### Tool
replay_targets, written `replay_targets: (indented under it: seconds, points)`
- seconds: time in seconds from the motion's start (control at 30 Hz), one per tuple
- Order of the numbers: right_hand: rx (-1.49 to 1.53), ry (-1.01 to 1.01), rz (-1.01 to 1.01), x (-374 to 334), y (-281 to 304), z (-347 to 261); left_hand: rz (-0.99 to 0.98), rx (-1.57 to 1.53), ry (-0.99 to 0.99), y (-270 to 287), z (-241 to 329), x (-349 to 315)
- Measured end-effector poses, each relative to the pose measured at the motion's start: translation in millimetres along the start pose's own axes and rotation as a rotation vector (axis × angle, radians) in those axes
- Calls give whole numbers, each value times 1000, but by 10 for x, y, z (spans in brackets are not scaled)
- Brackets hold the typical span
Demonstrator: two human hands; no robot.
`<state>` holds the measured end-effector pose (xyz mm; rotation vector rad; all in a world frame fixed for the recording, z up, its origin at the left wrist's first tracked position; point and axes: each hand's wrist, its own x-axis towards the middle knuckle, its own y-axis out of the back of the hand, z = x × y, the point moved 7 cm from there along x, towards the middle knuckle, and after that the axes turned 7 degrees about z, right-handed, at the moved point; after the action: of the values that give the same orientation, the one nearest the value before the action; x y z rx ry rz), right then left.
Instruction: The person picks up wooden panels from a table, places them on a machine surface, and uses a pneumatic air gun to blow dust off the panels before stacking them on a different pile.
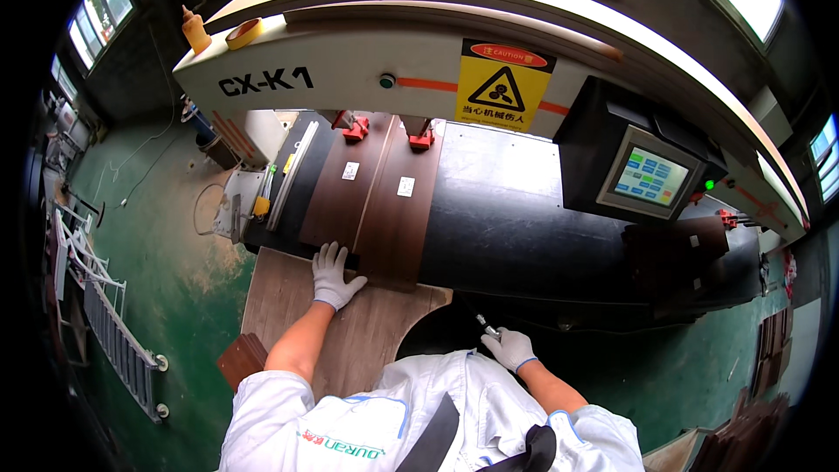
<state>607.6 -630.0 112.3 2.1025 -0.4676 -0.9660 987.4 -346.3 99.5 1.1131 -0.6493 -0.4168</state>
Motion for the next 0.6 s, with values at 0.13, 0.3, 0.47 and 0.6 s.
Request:
replay_targets:
  seconds: [0.13,0.3,0.47,0.6]
  points:
    - [-61,45,12,-7,-23,5,-11,12,9,-47,-146,124]
    - [-16,28,-6,-28,-80,-41,-2,152,306,28,-492,539]
    - [-61,60,-102,-79,-135,-378,-80,123,462,3,-731,749]
    - [-117,166,-186,-128,-183,-583,-47,124,465,-22,-742,739]
